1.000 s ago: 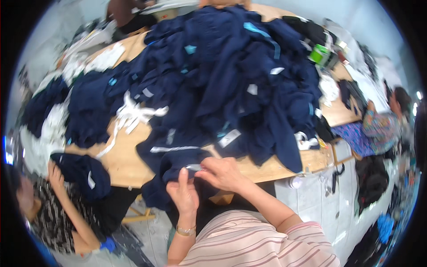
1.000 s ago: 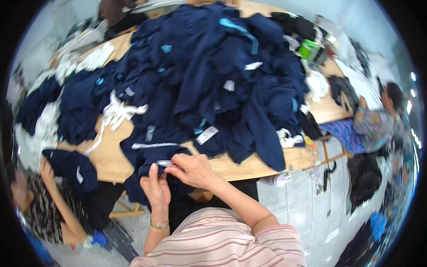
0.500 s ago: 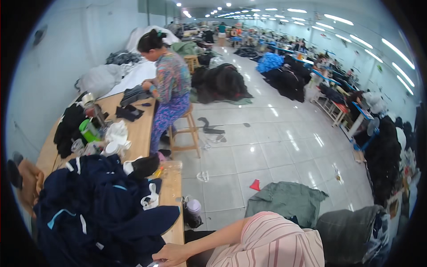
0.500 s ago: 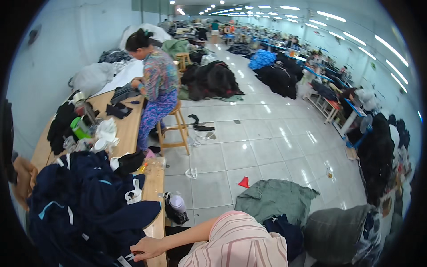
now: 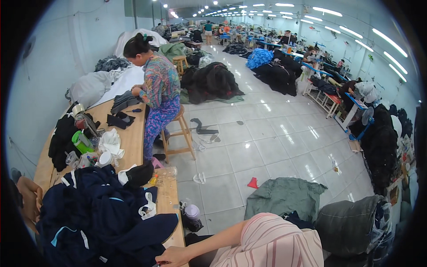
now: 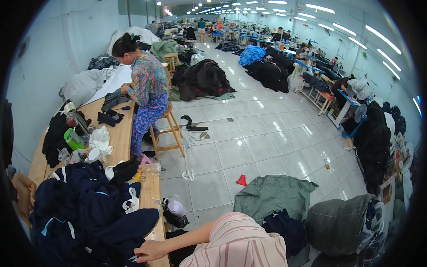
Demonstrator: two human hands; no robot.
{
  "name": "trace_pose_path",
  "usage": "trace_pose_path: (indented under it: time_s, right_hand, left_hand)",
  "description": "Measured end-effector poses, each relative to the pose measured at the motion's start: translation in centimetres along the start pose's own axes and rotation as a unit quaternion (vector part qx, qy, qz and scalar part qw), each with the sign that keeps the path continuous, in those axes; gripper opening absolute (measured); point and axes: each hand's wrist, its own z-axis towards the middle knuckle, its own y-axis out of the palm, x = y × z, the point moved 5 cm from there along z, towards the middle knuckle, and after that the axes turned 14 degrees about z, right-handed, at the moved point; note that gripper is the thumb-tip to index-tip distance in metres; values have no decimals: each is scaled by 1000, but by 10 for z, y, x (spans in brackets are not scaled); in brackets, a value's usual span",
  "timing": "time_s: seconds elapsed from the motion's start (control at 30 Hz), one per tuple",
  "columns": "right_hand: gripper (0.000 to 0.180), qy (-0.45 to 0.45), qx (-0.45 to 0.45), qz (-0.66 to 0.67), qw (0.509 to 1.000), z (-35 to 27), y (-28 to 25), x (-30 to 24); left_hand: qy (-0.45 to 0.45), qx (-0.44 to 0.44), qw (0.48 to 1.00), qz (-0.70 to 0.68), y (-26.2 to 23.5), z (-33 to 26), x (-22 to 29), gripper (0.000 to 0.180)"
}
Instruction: The person trims loose threads from garments using thread snips, turning and handling the clothing pieces by hand on the table.
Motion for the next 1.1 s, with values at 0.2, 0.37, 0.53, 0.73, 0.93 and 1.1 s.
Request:
trace_pose_path:
  time_s: [0.2, 0.37, 0.53, 0.73, 0.93, 1.1]
  right_hand:
    - [33, 86, -12, -52, 995, -1, 13, 8]
    - [43, 53, -5, 33, 998, -2, 31, 20]
    - [39, 57, -38, 30, 997, -1, 62, 10]
    - [18, 89, -77, 328, 937, 24, 103, -4]
    - [21, 175, -174, 350, 904, 32, 143, -42]
    - [34, 249, -311, 317, 861, 10, 172, -77]
  left_hand:
    - [-62, -17, 989, -130, 0, -6, 3, 25]
    - [-112, -29, 964, -240, -14, -9, -22, 28]
    - [-158, -13, 921, -357, -34, -23, -46, 31]
    - [-153, 0, 858, -490, -24, -42, -3, 44]
    - [-102, 29, 864, -493, -14, -71, -1, 33]
    - [-40, 63, 891, -447, -34, -98, 13, 34]
